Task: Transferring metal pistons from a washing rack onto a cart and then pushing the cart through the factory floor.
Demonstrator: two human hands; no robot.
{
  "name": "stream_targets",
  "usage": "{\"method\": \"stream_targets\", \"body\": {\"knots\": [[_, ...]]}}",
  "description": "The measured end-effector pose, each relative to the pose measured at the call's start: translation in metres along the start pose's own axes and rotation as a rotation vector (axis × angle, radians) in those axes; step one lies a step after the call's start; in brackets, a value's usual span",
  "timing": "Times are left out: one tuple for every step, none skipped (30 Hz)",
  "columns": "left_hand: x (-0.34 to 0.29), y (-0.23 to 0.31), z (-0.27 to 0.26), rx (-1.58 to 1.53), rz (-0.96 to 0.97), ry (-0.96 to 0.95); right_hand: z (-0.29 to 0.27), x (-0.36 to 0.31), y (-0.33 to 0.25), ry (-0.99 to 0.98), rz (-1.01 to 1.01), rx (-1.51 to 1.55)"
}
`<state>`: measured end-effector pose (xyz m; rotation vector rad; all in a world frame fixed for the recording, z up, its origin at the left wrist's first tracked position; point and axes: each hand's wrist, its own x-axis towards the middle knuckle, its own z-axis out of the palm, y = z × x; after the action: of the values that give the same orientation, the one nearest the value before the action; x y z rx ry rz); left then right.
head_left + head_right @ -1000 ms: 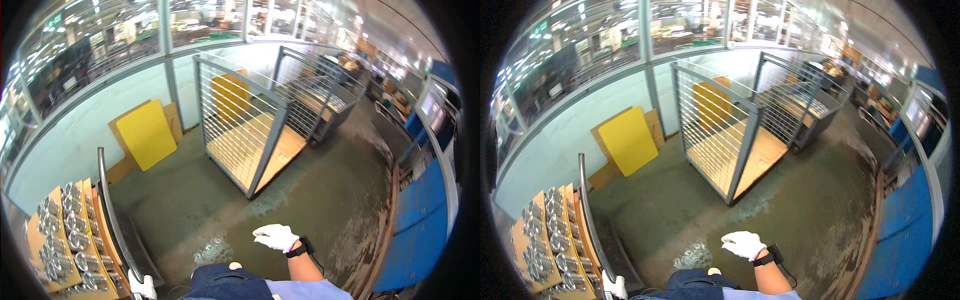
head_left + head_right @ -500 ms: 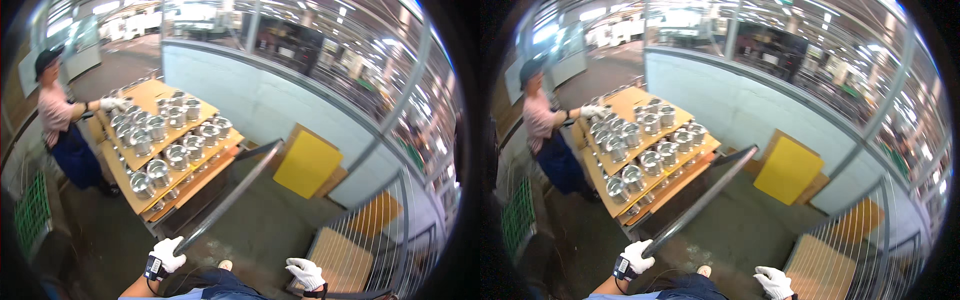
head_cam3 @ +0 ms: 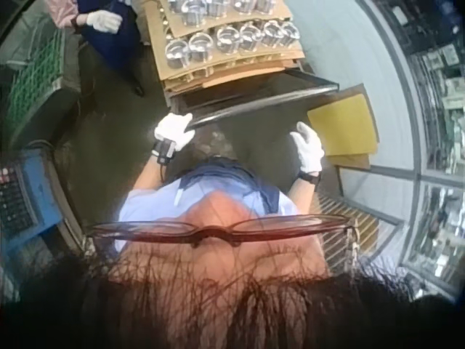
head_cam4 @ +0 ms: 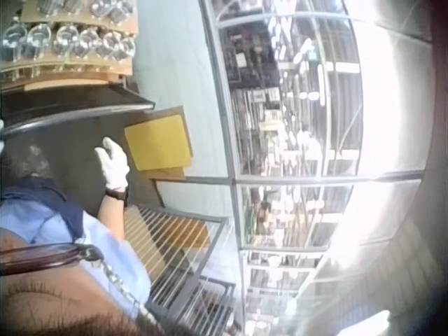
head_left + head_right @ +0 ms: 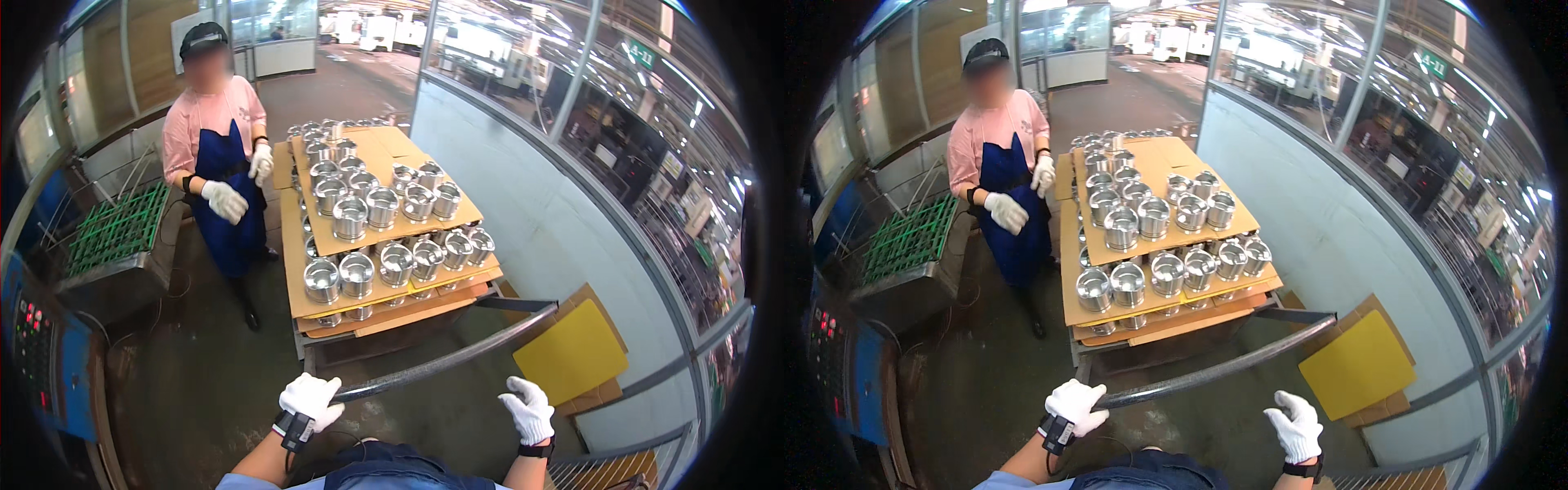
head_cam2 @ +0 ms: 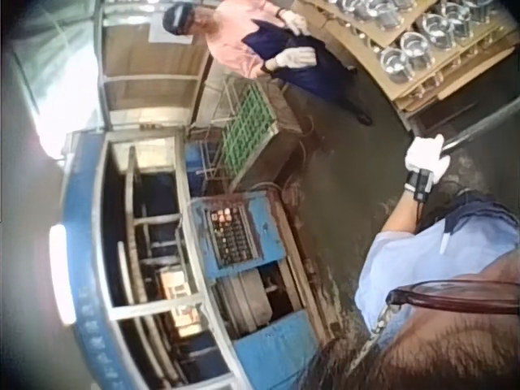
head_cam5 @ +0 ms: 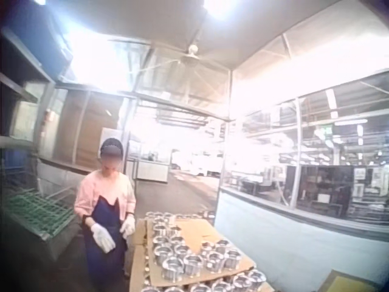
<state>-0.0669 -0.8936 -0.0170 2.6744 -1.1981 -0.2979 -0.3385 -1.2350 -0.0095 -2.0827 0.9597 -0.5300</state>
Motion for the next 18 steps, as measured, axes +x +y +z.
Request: {"method": "stream_targets", "body": {"knots": [[-0.001,0.007,0.003,0.029,-0.035,0.059,-0.001,0.014,-0.001,0.023,-0.004,0.091],[-0.003,0.015,0.002,0.031,-0.057,0.069,-0.004,0.031,0.006,0.022,-0.051,0.041],[-0.005,0.025,0.000,0.062,-0.106,0.134,-0.009,0.045,0.000,0.029,-0.112,-0.005],[-0.005,0.034,0.000,0.094,-0.154,0.198,-0.013,0.056,-0.003,0.037,-0.173,-0.050],[-0.003,0.041,0.002,0.117,-0.186,0.250,-0.013,0.072,0.011,0.067,-0.213,-0.019],[-0.002,0.052,-0.001,0.138,-0.215,0.281,-0.014,0.089,0.026,0.055,-0.229,-0.016],[0.000,0.057,0.010,0.128,-0.192,0.421,-0.014,0.108,0.040,0.113,-0.302,-0.045],[0.003,0.063,0.022,0.120,-0.165,0.560,-0.016,0.125,0.053,0.172,-0.374,-0.072],[0.006,0.073,0.023,0.149,-0.135,0.666,-0.018,0.140,0.058,0.226,-0.500,-0.179],[0.012,0.083,0.030,0.159,-0.151,0.685,-0.022,0.156,0.062,0.224,-0.522,-0.166],[0.021,0.093,0.039,0.155,-0.160,0.780,-0.027,0.173,0.065,0.192,-0.542,-0.268],[0.029,0.105,0.041,0.151,-0.168,0.860,-0.030,0.187,0.067,0.153,-0.549,-0.374],[0.039,0.117,0.043,0.153,-0.180,0.864,-0.029,0.198,0.064,0.111,-0.454,-0.397],[0.051,0.129,0.044,0.099,-0.226,0.801,-0.026,0.211,0.072,0.103,-0.462,-0.391],[0.063,0.143,0.046,0.112,-0.216,0.808,-0.021,0.225,0.081,0.218,-0.594,-0.581],[0.077,0.155,0.051,0.122,-0.203,0.816,-0.017,0.241,0.090,0.341,-0.727,-0.771],[0.093,0.158,0.062,0.155,-0.165,0.896,-0.010,0.256,0.098,0.292,-0.686,-0.636],[0.100,0.161,0.065,0.160,-0.176,0.894,-0.008,0.264,0.103,0.283,-0.692,-0.631]]}}
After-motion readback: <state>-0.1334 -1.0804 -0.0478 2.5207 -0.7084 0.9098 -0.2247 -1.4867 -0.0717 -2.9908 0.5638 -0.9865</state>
